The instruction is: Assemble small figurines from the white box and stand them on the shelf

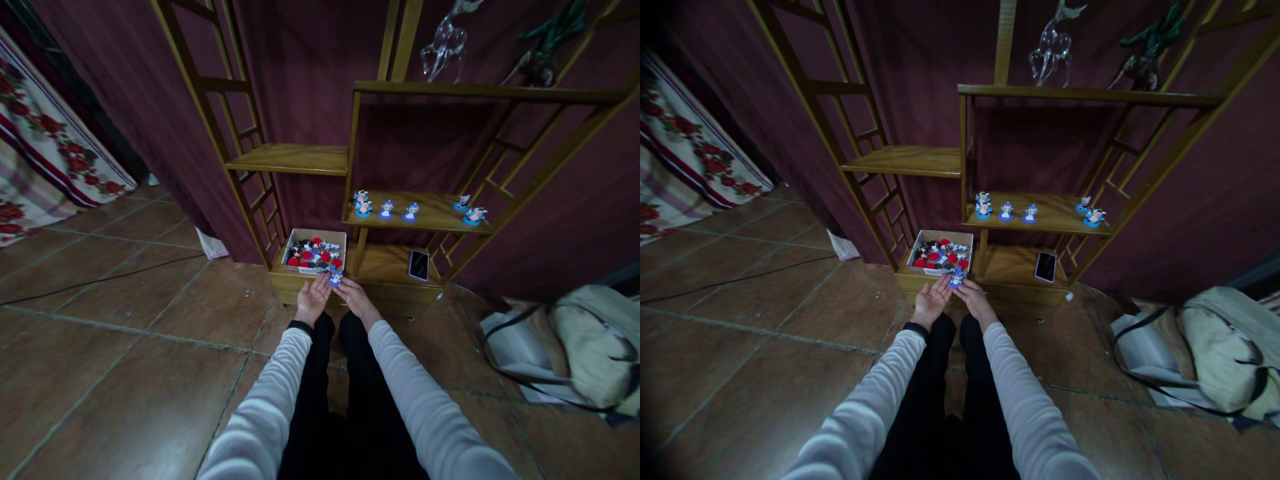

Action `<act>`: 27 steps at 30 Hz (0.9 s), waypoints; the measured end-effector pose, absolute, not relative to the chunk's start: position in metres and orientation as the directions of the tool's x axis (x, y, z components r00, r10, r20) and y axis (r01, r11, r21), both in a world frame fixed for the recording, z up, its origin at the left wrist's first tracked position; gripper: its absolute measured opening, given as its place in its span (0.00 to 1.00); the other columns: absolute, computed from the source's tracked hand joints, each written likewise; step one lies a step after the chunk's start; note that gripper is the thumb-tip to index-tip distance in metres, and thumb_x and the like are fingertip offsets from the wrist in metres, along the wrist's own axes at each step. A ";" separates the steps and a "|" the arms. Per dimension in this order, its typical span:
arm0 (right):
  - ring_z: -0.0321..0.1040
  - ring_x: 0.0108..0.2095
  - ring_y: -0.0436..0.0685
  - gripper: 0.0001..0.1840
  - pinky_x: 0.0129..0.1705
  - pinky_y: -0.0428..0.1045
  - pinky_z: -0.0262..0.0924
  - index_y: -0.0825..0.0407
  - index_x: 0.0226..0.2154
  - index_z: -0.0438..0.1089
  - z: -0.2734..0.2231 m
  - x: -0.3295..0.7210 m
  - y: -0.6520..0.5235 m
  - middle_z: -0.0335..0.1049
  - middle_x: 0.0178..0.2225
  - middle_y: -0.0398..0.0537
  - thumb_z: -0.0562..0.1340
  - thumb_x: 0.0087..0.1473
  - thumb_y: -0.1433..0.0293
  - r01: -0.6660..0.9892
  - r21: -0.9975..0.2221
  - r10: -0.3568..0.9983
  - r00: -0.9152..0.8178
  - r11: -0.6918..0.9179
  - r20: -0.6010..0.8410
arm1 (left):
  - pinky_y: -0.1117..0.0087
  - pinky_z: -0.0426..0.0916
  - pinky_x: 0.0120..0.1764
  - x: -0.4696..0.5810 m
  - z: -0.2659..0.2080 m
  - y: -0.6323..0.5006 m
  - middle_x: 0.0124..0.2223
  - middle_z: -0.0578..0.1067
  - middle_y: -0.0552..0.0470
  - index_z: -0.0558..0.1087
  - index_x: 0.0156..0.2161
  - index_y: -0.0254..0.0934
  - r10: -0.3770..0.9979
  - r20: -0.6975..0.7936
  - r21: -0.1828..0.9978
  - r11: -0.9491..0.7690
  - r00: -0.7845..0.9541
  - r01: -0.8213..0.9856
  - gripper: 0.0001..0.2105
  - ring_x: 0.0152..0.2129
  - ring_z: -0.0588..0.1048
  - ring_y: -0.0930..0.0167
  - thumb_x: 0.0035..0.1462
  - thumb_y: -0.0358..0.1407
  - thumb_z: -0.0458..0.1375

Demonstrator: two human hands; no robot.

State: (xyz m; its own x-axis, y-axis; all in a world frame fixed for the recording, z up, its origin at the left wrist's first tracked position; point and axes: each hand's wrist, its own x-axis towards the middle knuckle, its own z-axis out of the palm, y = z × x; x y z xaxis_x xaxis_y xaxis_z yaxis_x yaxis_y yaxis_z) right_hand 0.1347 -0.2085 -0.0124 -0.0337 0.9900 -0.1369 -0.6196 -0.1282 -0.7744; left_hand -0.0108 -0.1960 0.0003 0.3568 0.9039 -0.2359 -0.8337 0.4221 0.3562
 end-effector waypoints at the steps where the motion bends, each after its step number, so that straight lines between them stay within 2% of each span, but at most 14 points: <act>1: 0.68 0.46 0.56 0.15 0.53 0.55 0.59 0.53 0.35 0.72 -0.012 0.135 -0.209 0.72 0.43 0.48 0.66 0.38 0.75 -0.622 -0.773 0.990 -0.029 -0.127 -0.139 | 0.62 0.65 0.47 -0.010 0.000 -0.196 0.54 0.67 0.37 0.67 0.51 0.30 0.900 -0.241 0.379 0.432 0.363 -0.819 0.21 0.49 0.68 0.63 0.58 0.41 0.45; 5: 0.68 0.46 0.55 0.16 0.53 0.54 0.59 0.52 0.35 0.71 -0.011 0.134 -0.209 0.72 0.43 0.47 0.66 0.38 0.75 -0.630 -0.766 0.988 -0.012 -0.129 -0.156 | 0.67 0.65 0.46 -0.006 0.000 -0.198 0.50 0.72 0.42 0.69 0.48 0.34 0.908 -0.241 0.498 0.418 0.341 -0.760 0.15 0.43 0.72 0.69 0.55 0.31 0.52; 11: 0.70 0.43 0.53 0.17 0.52 0.52 0.60 0.52 0.37 0.71 -0.009 0.133 -0.210 0.73 0.41 0.47 0.66 0.39 0.76 -0.629 -0.763 0.985 -0.019 -0.147 -0.174 | 0.71 0.63 0.48 0.004 0.000 -0.202 0.41 0.76 0.51 0.69 0.49 0.38 0.923 -0.211 0.637 0.379 0.320 -0.672 0.22 0.36 0.73 0.76 0.47 0.22 0.59; 19: 0.70 0.40 0.52 0.18 0.51 0.51 0.60 0.52 0.38 0.71 -0.011 0.134 -0.210 0.74 0.39 0.47 0.66 0.39 0.76 -0.629 -0.762 0.986 -0.040 -0.153 -0.164 | 0.68 0.63 0.47 0.008 -0.004 -0.202 0.38 0.76 0.50 0.72 0.44 0.36 0.937 -0.196 0.682 0.343 0.290 -0.646 0.20 0.37 0.73 0.73 0.44 0.21 0.61; 27: 0.70 0.40 0.53 0.17 0.51 0.53 0.61 0.52 0.37 0.71 -0.011 0.134 -0.211 0.74 0.38 0.47 0.67 0.39 0.75 -0.644 -0.750 0.984 -0.026 -0.151 -0.175 | 0.71 0.64 0.45 0.010 -0.005 -0.200 0.36 0.77 0.51 0.73 0.43 0.35 0.951 -0.191 0.723 0.303 0.241 -0.621 0.20 0.34 0.74 0.74 0.42 0.21 0.63</act>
